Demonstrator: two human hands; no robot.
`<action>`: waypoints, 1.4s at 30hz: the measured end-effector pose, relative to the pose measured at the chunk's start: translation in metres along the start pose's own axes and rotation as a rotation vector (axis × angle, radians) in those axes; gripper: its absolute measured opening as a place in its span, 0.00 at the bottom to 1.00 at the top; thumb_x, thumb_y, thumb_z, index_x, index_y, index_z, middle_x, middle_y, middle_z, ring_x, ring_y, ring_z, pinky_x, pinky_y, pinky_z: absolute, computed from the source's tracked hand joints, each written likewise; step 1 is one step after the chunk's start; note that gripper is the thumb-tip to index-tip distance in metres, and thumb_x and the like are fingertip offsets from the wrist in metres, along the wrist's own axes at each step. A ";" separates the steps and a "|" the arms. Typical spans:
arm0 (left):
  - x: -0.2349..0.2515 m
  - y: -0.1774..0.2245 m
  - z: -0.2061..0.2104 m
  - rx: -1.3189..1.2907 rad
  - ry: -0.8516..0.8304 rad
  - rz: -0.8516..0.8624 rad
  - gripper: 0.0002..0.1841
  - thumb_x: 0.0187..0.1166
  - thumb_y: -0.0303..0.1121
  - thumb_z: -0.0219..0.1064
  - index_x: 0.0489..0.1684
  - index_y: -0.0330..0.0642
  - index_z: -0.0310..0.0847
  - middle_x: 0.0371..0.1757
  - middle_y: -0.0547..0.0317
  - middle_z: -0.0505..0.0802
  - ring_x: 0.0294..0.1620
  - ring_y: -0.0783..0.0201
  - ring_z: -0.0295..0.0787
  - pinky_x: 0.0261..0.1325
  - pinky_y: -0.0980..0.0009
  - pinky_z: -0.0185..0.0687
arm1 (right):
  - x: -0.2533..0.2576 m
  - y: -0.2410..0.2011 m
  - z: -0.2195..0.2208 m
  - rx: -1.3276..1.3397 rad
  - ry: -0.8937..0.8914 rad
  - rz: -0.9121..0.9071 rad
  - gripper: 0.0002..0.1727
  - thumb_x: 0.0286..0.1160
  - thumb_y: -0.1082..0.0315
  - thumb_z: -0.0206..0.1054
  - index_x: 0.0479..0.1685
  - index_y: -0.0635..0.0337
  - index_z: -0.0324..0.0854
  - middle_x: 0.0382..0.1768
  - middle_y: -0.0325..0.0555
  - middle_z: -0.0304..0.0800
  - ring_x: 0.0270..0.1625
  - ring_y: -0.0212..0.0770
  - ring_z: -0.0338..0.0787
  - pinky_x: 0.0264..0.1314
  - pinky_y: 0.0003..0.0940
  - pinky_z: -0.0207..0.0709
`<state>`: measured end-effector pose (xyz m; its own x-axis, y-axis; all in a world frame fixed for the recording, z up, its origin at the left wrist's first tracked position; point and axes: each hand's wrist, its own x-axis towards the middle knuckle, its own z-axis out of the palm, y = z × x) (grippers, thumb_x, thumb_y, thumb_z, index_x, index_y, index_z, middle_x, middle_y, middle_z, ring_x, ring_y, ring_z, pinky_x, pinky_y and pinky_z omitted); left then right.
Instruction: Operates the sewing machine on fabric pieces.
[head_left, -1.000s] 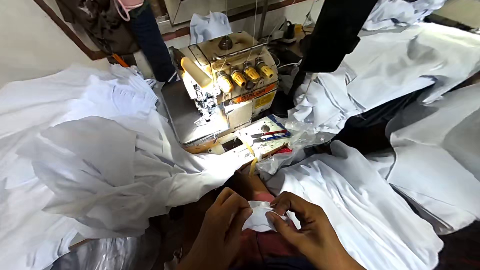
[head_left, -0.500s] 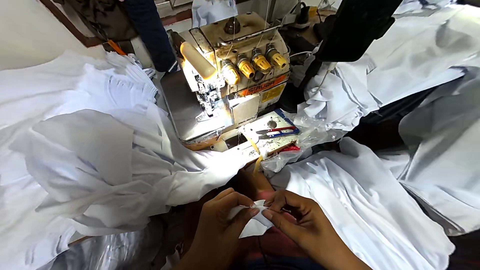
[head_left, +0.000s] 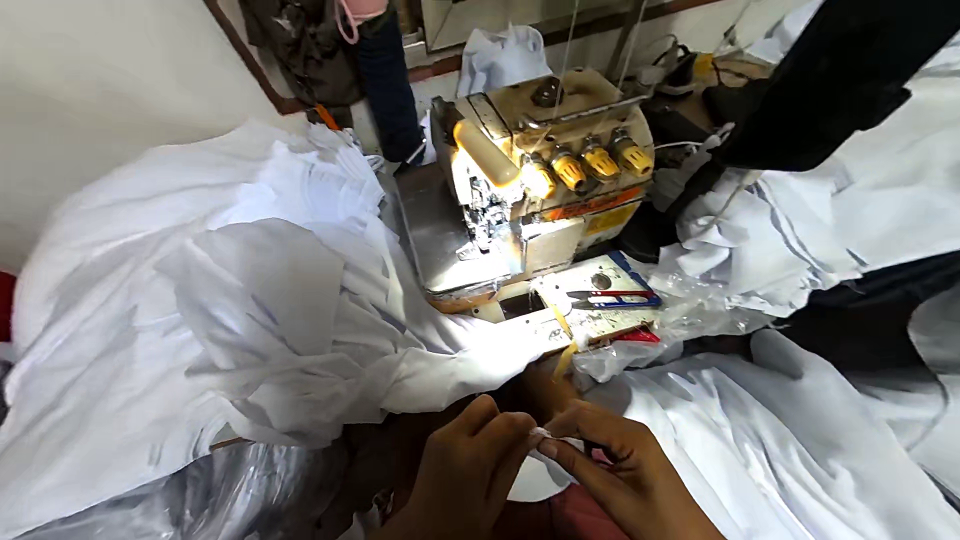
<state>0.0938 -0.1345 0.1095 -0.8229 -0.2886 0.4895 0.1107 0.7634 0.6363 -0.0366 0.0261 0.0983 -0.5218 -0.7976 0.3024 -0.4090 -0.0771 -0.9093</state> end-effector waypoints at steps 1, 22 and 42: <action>-0.001 -0.002 -0.002 0.010 0.008 -0.005 0.12 0.86 0.42 0.64 0.46 0.46 0.89 0.31 0.59 0.81 0.29 0.72 0.78 0.32 0.82 0.76 | 0.002 0.002 0.000 -0.015 -0.003 -0.015 0.12 0.81 0.59 0.69 0.39 0.58 0.90 0.34 0.37 0.88 0.35 0.20 0.82 0.37 0.12 0.76; 0.015 -0.081 -0.030 0.327 -0.108 -0.108 0.13 0.83 0.43 0.65 0.36 0.46 0.90 0.34 0.62 0.86 0.30 0.69 0.85 0.33 0.75 0.84 | 0.071 0.057 0.036 -0.471 -0.031 -0.155 0.15 0.82 0.55 0.64 0.37 0.52 0.91 0.27 0.33 0.84 0.29 0.26 0.82 0.33 0.21 0.78; 0.029 -0.076 -0.046 0.293 -0.391 -0.043 0.12 0.82 0.44 0.66 0.37 0.47 0.87 0.37 0.58 0.84 0.39 0.60 0.86 0.38 0.66 0.86 | 0.079 0.042 0.036 -0.510 -0.221 -0.232 0.12 0.86 0.62 0.60 0.38 0.57 0.85 0.59 0.43 0.89 0.39 0.32 0.91 0.39 0.28 0.87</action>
<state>0.0873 -0.2269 0.1024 -0.9771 -0.1277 0.1702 -0.0432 0.9023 0.4289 -0.0677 -0.0614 0.0737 -0.2303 -0.9039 0.3604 -0.8295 -0.0112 -0.5584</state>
